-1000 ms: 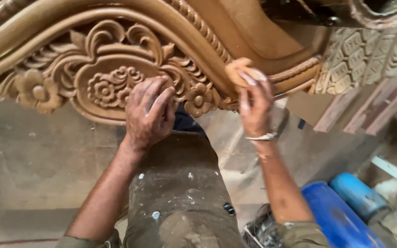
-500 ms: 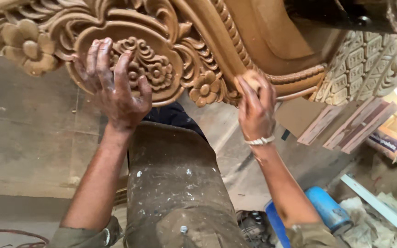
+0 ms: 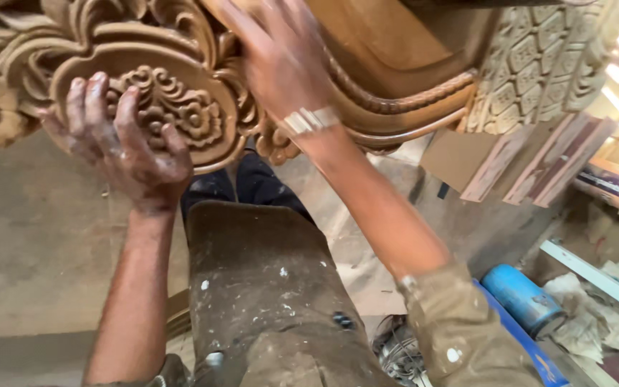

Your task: The person applies a dark finish to an ornately carved wooden headboard using a cloth. They repeatedly dip the cloth into a can and rub the finish into the carved details and flat surfaces of the headboard.

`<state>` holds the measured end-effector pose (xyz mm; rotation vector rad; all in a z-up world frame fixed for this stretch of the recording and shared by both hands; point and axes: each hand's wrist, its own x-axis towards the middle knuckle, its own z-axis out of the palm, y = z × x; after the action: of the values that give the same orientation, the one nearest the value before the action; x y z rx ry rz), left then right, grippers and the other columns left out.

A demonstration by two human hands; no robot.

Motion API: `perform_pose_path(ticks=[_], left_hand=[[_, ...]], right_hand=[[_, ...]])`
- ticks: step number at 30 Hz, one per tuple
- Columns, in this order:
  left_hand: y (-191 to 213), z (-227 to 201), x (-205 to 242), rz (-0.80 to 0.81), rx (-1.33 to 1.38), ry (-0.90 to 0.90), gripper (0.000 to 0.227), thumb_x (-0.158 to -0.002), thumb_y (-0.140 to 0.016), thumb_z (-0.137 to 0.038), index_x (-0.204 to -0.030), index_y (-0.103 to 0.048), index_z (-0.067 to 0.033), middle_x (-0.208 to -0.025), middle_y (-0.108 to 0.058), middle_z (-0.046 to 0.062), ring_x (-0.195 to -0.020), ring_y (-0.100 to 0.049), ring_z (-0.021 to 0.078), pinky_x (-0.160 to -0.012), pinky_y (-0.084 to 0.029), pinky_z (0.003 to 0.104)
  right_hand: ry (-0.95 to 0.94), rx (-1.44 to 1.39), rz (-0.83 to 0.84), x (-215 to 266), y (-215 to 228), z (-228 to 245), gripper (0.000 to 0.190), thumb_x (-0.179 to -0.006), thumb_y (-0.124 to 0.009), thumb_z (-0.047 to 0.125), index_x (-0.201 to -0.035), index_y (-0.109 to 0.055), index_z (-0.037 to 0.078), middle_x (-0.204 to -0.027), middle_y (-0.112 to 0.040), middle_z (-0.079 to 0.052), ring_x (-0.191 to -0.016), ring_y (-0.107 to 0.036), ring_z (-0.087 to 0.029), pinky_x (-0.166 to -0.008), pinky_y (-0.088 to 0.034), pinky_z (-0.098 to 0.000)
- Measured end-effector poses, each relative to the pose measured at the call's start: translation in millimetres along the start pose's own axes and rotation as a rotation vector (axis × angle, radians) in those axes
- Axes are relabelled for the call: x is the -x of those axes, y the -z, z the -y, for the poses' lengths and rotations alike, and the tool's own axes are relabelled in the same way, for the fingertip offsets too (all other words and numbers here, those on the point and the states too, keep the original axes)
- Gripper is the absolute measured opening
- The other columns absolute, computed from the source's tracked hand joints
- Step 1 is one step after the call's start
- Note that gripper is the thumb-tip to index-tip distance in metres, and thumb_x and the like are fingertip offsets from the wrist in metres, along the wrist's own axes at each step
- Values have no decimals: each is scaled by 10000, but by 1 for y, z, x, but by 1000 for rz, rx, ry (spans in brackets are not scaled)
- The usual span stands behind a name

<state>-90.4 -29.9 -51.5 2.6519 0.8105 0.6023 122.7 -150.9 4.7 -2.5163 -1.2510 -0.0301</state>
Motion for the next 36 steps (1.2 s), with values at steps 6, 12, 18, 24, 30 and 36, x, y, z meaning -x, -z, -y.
perform_pose_path(ticks=[6, 12, 18, 24, 30, 36], left_hand=[[1, -2, -1, 17, -25, -10, 377, -1028, -504, -421, -1325, -595, -208, -1515, -541, 62, -1491, -413, 263, -1279, -75, 622], [5, -5, 1, 65, -40, -2, 346, -1077, -504, -417, -1333, -603, -206, -1512, -548, 56, -1490, -418, 266, -1281, -92, 616], [0, -6, 1, 39, -36, -25, 341, -1072, -485, -377, -1327, -616, -192, -1500, -569, 62, -1474, -436, 283, -1278, -90, 605], [-5, 0, -2, 24, -54, -29, 306, -1058, -498, -339, -1277, -647, -187, -1476, -590, 62, -1460, -457, 278, -1270, -87, 608], [7, -1, 0, 133, -30, -17, 320, -1059, -507, -305, -1308, -649, -165, -1491, -574, 109, -1471, -431, 310, -1263, -101, 623], [10, 2, -2, 131, 214, -103, 321, -1014, -630, -244, -1314, -627, -126, -1489, -579, 106, -1466, -445, 337, -1278, -144, 613]], right_hand=[[-53, 5, 170, 183, 86, -84, 543, -797, -641, -101, -1260, -749, 161, -1308, -611, -76, -1314, -527, -299, -1172, -408, -470], [-522, -509, 1, 216, 120, -160, 394, -935, -646, -52, -1307, -618, 76, -1343, -590, -104, -1313, -536, -255, -1187, -429, -388], [-638, -887, -161, 212, 83, -96, 436, -933, -717, -33, -1304, -508, 58, -1299, -556, -83, -1245, -569, -195, -1130, -475, -336], [-594, -274, -215, 204, 83, -70, 350, -936, -778, -22, -1253, -638, 32, -1303, -657, -111, -1269, -607, -264, -1117, -494, -383], [-423, -61, 22, 214, 84, -64, 363, -844, -734, -69, -1179, -672, 57, -1270, -670, -105, -1231, -612, -311, -1103, -507, -409], [-814, -693, -394, 222, 86, -84, 332, -1014, -732, -6, -1286, -545, 29, -1246, -644, -63, -1145, -631, -159, -1063, -541, -310]])
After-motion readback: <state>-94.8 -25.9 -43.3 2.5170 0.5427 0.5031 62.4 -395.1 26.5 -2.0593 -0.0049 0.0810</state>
